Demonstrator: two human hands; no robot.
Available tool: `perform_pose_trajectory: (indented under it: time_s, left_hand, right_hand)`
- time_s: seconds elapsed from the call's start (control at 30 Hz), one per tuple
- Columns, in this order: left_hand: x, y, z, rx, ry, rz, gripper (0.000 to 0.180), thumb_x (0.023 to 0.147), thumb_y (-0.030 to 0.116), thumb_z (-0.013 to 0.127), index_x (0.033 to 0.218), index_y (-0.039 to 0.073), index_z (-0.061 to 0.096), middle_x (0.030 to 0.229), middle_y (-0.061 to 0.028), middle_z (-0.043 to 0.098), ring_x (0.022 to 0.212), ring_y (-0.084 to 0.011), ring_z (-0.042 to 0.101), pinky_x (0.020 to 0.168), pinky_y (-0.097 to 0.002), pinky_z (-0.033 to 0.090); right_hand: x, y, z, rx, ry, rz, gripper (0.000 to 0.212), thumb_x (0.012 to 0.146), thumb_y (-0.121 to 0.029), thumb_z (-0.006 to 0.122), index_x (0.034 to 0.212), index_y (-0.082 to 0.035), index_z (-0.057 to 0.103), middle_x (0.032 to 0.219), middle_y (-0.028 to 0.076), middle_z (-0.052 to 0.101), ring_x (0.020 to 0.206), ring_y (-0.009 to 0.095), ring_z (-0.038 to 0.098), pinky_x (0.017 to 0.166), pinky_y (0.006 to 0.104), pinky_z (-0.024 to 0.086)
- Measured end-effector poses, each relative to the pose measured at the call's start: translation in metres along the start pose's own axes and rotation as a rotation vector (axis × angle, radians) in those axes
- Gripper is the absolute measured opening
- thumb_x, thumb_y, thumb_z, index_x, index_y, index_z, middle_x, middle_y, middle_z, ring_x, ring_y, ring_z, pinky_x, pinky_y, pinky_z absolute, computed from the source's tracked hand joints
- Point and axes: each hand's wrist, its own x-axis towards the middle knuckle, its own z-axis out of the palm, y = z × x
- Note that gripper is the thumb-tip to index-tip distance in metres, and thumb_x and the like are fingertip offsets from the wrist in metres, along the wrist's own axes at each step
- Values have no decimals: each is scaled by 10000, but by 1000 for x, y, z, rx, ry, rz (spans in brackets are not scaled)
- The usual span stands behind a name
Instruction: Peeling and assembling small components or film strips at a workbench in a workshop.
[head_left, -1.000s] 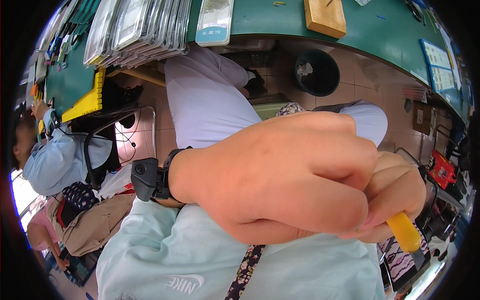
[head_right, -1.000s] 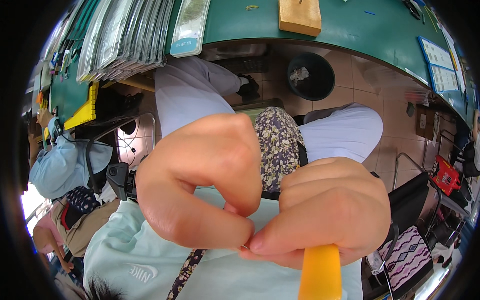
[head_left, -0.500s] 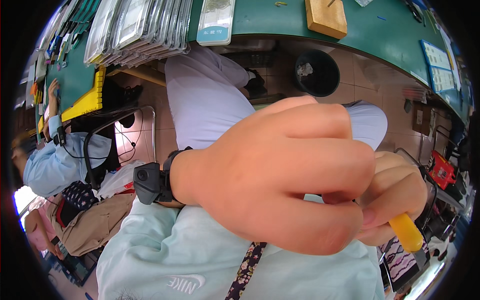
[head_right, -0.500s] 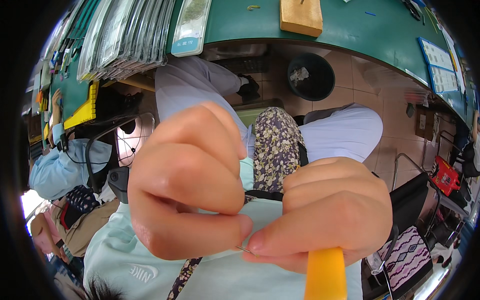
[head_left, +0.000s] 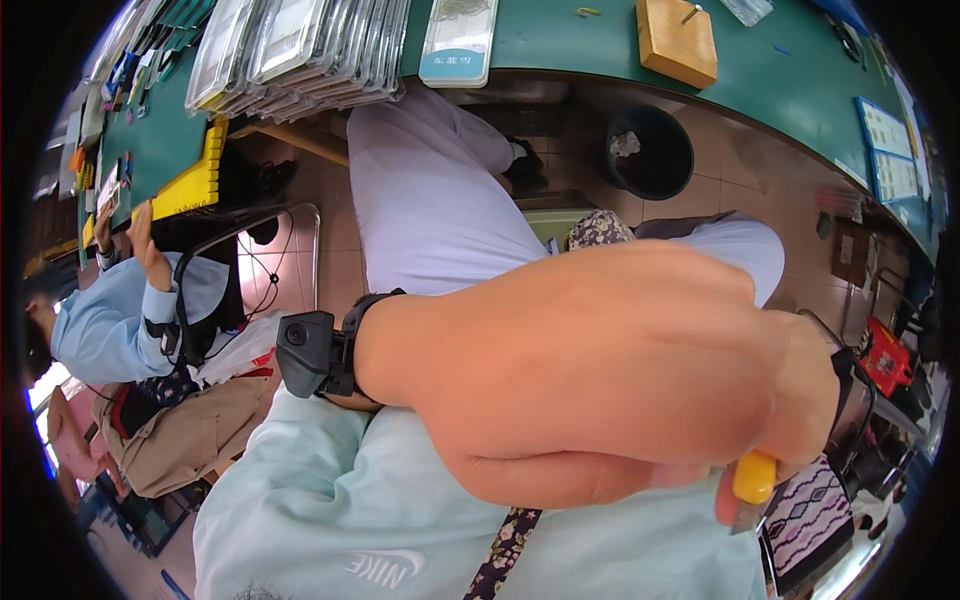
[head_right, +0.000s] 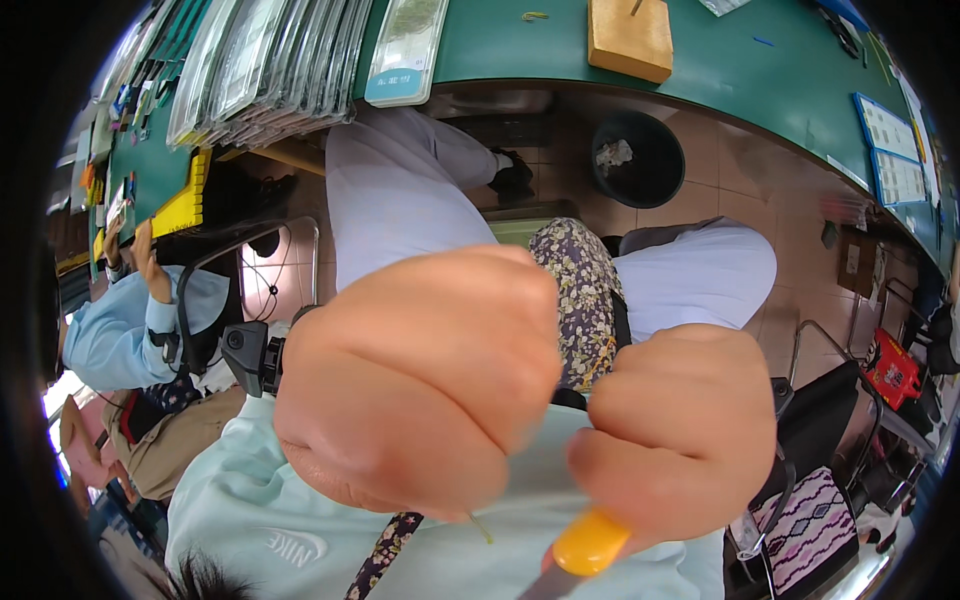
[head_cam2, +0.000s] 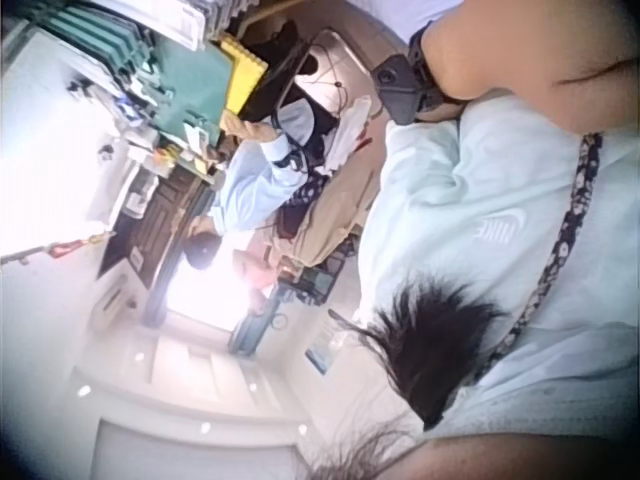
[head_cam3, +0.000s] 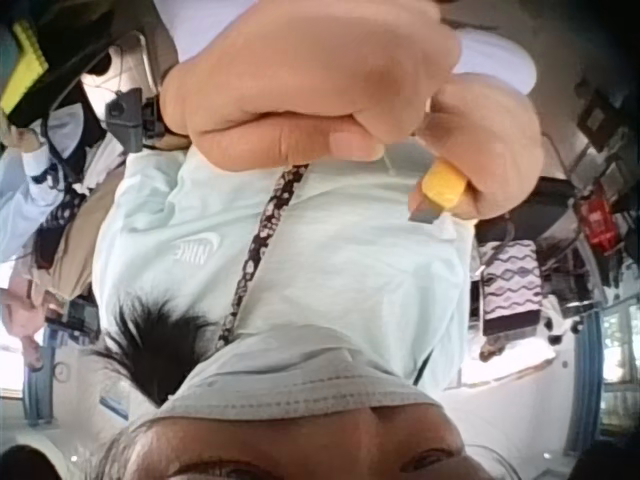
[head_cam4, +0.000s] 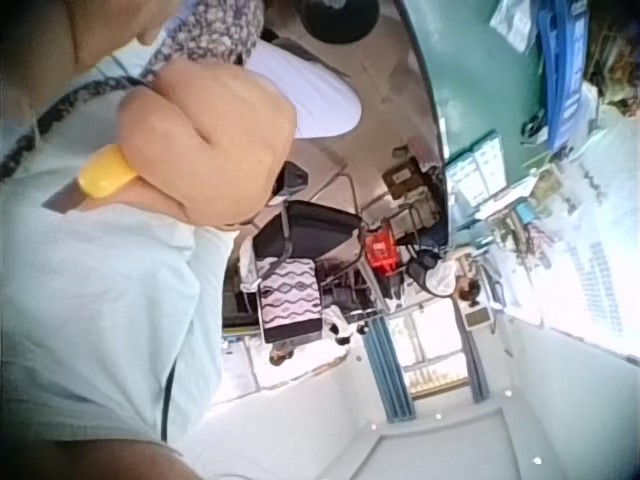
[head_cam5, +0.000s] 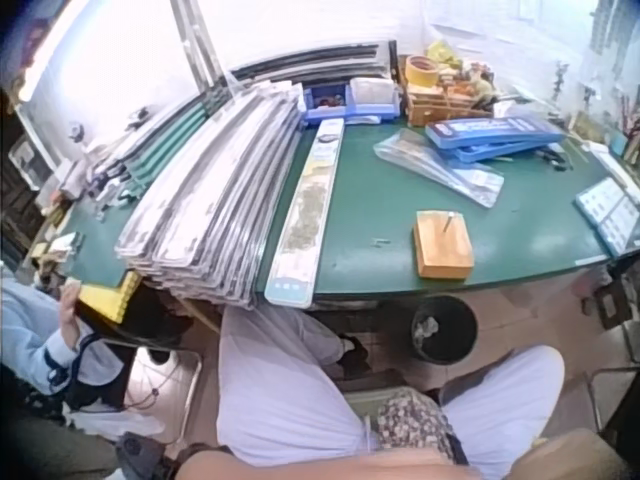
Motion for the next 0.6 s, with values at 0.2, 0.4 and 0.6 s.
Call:
perform_pose_trajectory:
  time_s: [0.2,0.4,0.6]
  left_hand:
    - [-11,-2,16,-92,152,41,192,769,143,522,634,6,525,607,-122,492,439,-220,392,403,-342,232]
    - [-12,1,23,-125,203,48,188,783,114,502,631,5,517,621,-126,491,431,-214,380,411,-334,243]
    - [-11,1,19,-131,122,37,119,760,95,519,678,9,507,673,-122,489,486,-223,385,454,-345,264]
  right_hand:
    - [0,-1,5,-40,-17,-7,365,713,-381,660,654,-54,509,534,33,425,355,124,371,312,233,224]
    - [1,-2,5,-48,-34,-11,320,701,-359,673,642,-91,509,536,19,434,348,107,367,304,227,213]
    - [3,-6,7,-115,-11,12,304,655,-348,714,635,-121,513,521,-1,402,346,94,351,309,225,191]
